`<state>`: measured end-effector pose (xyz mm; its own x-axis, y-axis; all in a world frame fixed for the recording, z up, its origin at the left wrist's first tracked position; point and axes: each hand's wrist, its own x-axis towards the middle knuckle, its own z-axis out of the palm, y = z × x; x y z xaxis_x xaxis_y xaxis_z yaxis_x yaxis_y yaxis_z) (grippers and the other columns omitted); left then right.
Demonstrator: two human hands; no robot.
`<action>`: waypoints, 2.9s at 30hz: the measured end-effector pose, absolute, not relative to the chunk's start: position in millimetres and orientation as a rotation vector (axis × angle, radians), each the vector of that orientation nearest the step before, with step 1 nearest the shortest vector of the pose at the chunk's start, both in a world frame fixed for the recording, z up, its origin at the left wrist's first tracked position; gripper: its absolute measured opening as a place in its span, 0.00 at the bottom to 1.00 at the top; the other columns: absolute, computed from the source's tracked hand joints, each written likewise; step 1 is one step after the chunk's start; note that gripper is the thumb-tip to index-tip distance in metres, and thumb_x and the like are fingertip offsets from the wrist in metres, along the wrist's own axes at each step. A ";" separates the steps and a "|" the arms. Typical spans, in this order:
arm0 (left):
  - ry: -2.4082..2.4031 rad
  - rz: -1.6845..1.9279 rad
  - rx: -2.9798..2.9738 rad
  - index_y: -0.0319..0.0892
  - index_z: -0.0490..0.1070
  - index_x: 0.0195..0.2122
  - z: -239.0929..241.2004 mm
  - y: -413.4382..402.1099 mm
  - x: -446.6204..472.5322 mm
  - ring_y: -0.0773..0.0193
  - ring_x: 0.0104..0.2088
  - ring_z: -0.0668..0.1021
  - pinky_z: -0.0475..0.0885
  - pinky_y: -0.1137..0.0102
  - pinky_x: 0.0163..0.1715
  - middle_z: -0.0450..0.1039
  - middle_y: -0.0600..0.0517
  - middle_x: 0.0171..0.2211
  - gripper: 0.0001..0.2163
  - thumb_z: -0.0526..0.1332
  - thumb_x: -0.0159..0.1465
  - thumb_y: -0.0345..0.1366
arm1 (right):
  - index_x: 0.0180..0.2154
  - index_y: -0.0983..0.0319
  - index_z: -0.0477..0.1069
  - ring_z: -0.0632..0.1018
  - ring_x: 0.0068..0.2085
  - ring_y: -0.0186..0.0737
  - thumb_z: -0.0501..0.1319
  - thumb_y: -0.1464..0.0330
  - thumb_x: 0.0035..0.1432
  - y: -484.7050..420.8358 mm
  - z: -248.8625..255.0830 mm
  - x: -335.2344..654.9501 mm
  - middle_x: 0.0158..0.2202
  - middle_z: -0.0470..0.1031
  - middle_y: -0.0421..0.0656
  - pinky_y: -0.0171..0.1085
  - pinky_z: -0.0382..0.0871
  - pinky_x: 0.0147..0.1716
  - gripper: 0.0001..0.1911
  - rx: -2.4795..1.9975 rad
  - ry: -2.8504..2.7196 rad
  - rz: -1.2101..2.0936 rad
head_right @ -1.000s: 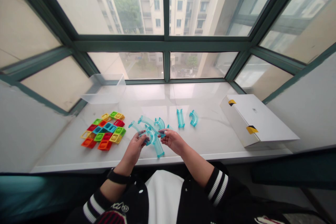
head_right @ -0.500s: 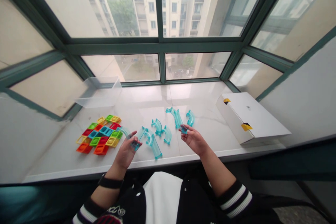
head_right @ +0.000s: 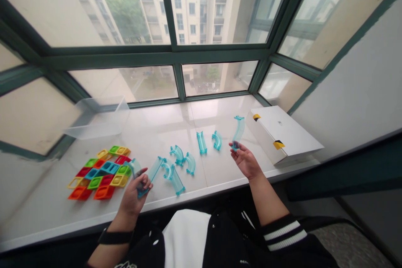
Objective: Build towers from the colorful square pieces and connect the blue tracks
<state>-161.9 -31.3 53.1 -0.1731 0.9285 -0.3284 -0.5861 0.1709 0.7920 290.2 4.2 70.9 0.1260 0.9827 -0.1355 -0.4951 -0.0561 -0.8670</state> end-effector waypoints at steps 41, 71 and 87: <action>1.092 1.356 0.420 0.42 0.77 0.48 45.4 -31.2 -151.3 0.71 0.23 0.68 0.70 0.73 0.25 0.66 0.59 0.25 0.22 0.77 0.54 0.38 | 0.50 0.62 0.79 0.76 0.49 0.55 0.69 0.57 0.56 81.6 -63.0 334.9 0.49 0.78 0.54 0.47 0.69 0.54 0.23 -2.174 -1.297 0.155; 1.086 1.347 0.397 0.41 0.77 0.48 43.5 -33.8 -152.2 0.69 0.26 0.71 0.73 0.73 0.27 0.70 0.58 0.27 0.22 0.78 0.53 0.38 | 0.52 0.61 0.79 0.76 0.50 0.54 0.68 0.57 0.56 80.2 -60.5 335.1 0.49 0.78 0.53 0.47 0.68 0.55 0.24 -2.188 -1.311 0.166; 1.064 1.341 0.401 0.41 0.77 0.49 46.5 -33.7 -147.3 0.69 0.26 0.72 0.74 0.72 0.28 0.71 0.57 0.28 0.22 0.77 0.54 0.39 | 0.55 0.64 0.75 0.76 0.51 0.56 0.68 0.55 0.53 71.9 -52.6 331.6 0.50 0.77 0.55 0.50 0.69 0.58 0.31 -2.097 -1.275 0.238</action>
